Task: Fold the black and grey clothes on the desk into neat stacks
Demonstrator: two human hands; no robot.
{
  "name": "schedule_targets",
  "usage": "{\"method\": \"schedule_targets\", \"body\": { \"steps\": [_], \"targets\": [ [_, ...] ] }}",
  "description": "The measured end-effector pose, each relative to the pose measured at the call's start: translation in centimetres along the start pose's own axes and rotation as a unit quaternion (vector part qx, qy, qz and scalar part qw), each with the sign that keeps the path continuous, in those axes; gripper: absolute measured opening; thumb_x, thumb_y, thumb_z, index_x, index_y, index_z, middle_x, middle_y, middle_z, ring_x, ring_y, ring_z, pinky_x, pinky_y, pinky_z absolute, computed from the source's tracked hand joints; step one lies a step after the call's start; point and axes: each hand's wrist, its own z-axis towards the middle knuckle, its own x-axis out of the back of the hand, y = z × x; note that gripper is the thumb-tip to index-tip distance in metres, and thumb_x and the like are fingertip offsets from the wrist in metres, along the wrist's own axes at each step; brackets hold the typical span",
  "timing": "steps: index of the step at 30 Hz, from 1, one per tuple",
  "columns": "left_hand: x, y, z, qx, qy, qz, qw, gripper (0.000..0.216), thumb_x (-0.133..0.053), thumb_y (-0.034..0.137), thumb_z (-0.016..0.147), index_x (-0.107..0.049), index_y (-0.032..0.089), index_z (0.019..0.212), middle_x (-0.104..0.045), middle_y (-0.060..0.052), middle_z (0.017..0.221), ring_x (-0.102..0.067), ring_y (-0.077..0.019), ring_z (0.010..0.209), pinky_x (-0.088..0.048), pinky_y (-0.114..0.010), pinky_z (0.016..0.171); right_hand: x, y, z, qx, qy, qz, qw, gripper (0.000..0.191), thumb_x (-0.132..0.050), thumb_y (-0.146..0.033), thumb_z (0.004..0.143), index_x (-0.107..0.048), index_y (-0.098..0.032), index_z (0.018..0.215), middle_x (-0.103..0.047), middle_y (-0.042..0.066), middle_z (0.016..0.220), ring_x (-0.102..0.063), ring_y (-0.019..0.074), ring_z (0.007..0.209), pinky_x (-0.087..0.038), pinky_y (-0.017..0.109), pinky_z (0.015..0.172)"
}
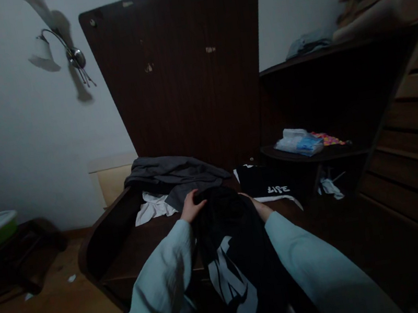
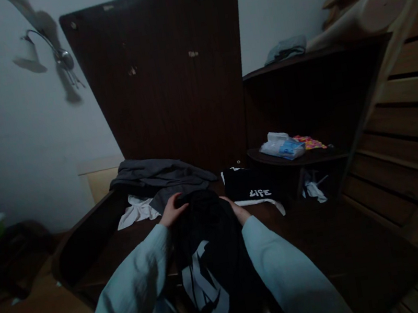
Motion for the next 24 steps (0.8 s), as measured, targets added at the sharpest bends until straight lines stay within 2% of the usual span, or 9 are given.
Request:
{"method": "schedule_targets", "body": {
  "steps": [2, 4, 6, 8, 13, 16, 20, 23, 24],
  "targets": [
    [-1.0, -1.1, 0.2, -0.015, -0.02, 0.038, 0.999, 0.046, -0.068, 0.008, 0.045, -0.059, 0.018, 0.089, -0.057, -0.008, 0.105, -0.044, -0.0258, 0.11, -0.026, -0.036, 0.099, 0.2, -0.5, 0.0, -0.04, -0.048, 0.026, 0.998, 0.011, -0.058, -0.029, 0.061, -0.059, -0.019, 0.057, -0.061, 0.0, 0.052, -0.059, 0.0198, 0.061, -0.048, 0.035, 0.063],
    [-1.4, -1.8, -0.1, -0.023, -0.06, 0.057, 0.996, 0.05, -0.063, 0.004, 0.046, -0.057, 0.019, 0.093, -0.057, -0.008, 0.104, -0.047, -0.0259, 0.106, -0.029, -0.037, 0.097, 0.6, -1.0, 0.0, -0.044, -0.066, 0.05, 0.996, 0.011, -0.057, -0.029, 0.06, -0.06, -0.02, 0.066, -0.062, -0.001, 0.056, -0.059, 0.0188, 0.064, -0.048, 0.033, 0.066],
    [-1.3, -2.1, -0.6, -0.039, -0.079, 0.062, 0.994, 0.049, -0.056, 0.002, 0.048, -0.057, 0.021, 0.093, -0.059, -0.006, 0.1, -0.05, -0.0245, 0.101, -0.032, -0.036, 0.094, 1.2, -1.6, 0.2, -0.024, -0.054, 0.055, 0.997, 0.013, -0.056, -0.027, 0.058, -0.06, -0.02, 0.069, -0.062, -0.002, 0.058, -0.058, 0.0184, 0.065, -0.047, 0.033, 0.067],
    [-0.7, -2.1, -1.0, -0.059, -0.068, 0.068, 0.994, 0.042, -0.052, 0.001, 0.049, -0.057, 0.022, 0.085, -0.059, -0.003, 0.092, -0.051, -0.023, 0.095, -0.034, -0.034, 0.091, 1.8, -2.2, 0.4, -0.028, -0.028, 0.074, 0.996, 0.009, -0.053, -0.026, 0.057, -0.056, -0.02, 0.063, -0.06, -0.001, 0.056, -0.058, 0.0185, 0.063, -0.047, 0.034, 0.067],
    [2.3, -2.3, -0.9, -0.059, 0.08, 0.082, 0.992, 0.019, -0.048, 0.005, 0.05, -0.047, 0.021, 0.059, -0.051, 0.001, 0.068, -0.05, -0.0192, 0.077, -0.038, -0.031, 0.081, 2.4, -2.6, 1.3, -0.078, 0.022, 0.169, 0.982, 0.006, -0.047, -0.023, 0.057, -0.047, -0.02, 0.052, -0.058, 0.002, 0.052, -0.057, 0.0206, 0.061, -0.048, 0.037, 0.063],
    [4.3, -2.5, -0.8, -0.043, 0.173, 0.074, 0.981, 0.019, -0.043, 0.001, 0.048, -0.04, 0.02, 0.05, -0.044, 0.002, 0.06, -0.047, -0.0175, 0.074, -0.037, -0.028, 0.077, 2.4, -2.2, 1.7, -0.051, 0.034, 0.189, 0.98, 0.008, -0.049, -0.015, 0.055, -0.045, -0.021, 0.055, -0.058, -0.001, 0.056, -0.057, 0.0165, 0.06, -0.049, 0.032, 0.061],
    [6.3, -2.9, -0.9, 0.052, 0.292, 0.014, 0.955, 0.019, -0.039, 0.0, 0.051, -0.038, 0.019, 0.051, -0.042, 0.003, 0.057, -0.047, -0.015, 0.074, -0.035, -0.023, 0.073, 2.9, -2.2, 2.0, -0.029, 0.077, 0.256, 0.963, 0.017, -0.049, -0.006, 0.054, -0.04, -0.02, 0.053, -0.054, -0.005, 0.055, -0.054, 0.0084, 0.053, -0.047, 0.023, 0.058],
    [7.1, -3.3, -0.9, 0.096, 0.338, -0.021, 0.936, 0.018, -0.04, 0.002, 0.055, -0.04, 0.021, 0.059, -0.045, 0.003, 0.06, -0.048, -0.0141, 0.073, -0.035, -0.023, 0.07, 2.9, -2.5, 2.0, -0.026, 0.065, 0.255, 0.964, 0.01, -0.052, -0.012, 0.059, -0.046, -0.02, 0.058, -0.054, -0.004, 0.056, -0.053, 0.0085, 0.052, -0.046, 0.022, 0.053],
    [7.2, -3.4, -0.8, 0.109, 0.312, -0.046, 0.943, 0.019, -0.04, 0.003, 0.057, -0.042, 0.021, 0.062, -0.046, 0.003, 0.061, -0.048, -0.0141, 0.073, -0.036, -0.023, 0.07, 2.7, -2.6, 1.9, -0.02, 0.056, 0.238, 0.969, 0.007, -0.053, -0.015, 0.06, -0.048, -0.02, 0.062, -0.055, -0.004, 0.056, -0.053, 0.0089, 0.051, -0.044, 0.022, 0.05]
  ]
}}
